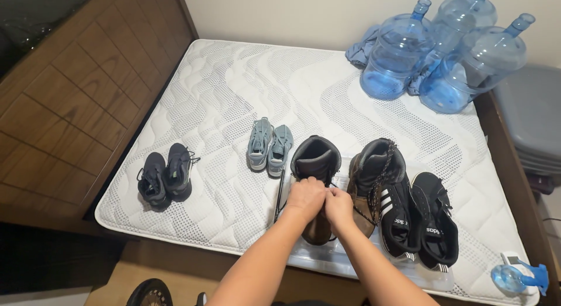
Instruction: The person removes laces from two pairs of shoes placed on a mattress. First, the person unties and pulls out the laces from a pair of light blue sneakers, then repeats the process with a pair of brown hiking boots. The removed laces are held briefly before being set aside.
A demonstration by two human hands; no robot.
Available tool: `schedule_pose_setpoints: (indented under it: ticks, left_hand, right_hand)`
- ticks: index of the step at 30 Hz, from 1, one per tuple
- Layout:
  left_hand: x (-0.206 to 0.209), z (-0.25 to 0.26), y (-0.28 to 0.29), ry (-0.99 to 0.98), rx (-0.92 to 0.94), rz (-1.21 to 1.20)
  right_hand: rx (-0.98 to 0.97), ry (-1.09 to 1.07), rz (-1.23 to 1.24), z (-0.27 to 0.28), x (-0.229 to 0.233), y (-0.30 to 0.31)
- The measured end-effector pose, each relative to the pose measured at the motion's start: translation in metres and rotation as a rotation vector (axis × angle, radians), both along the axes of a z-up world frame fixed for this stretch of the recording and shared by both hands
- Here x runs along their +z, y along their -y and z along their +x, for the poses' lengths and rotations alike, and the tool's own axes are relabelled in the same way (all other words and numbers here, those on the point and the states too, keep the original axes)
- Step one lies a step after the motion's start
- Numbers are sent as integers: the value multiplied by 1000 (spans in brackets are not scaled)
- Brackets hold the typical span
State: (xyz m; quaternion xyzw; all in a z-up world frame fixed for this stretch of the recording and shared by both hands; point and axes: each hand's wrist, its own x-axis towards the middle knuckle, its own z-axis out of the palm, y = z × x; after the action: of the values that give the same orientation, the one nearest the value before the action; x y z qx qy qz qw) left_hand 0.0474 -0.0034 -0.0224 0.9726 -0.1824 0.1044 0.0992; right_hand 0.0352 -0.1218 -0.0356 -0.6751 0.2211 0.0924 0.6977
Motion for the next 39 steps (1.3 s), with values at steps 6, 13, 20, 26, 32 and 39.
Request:
schedule_pose_setpoints:
  ticks: [6, 13, 20, 26, 32, 39]
  left_hand:
    - [11, -21, -41, -153, -232, -301]
    - [26, -38, -45, -217, 145, -725]
    - [34, -32, -14, -873, 343, -1038]
    - [57, -90, -31, -89, -9, -489]
    - [53, -116, -52, -179, -284, -342]
    - [44, -66, -31, -109, 162, -557]
  right_hand:
    - [-40, -113, 124, 17, -15, 4]
    - [85, 236, -128, -19, 3, -1]
    - [614, 623, -397, -88, 5, 12]
    - [164, 30, 134, -36, 0, 36]
    - [276, 39, -91, -6, -9, 14]
    - [288, 203, -350, -15, -14, 13]
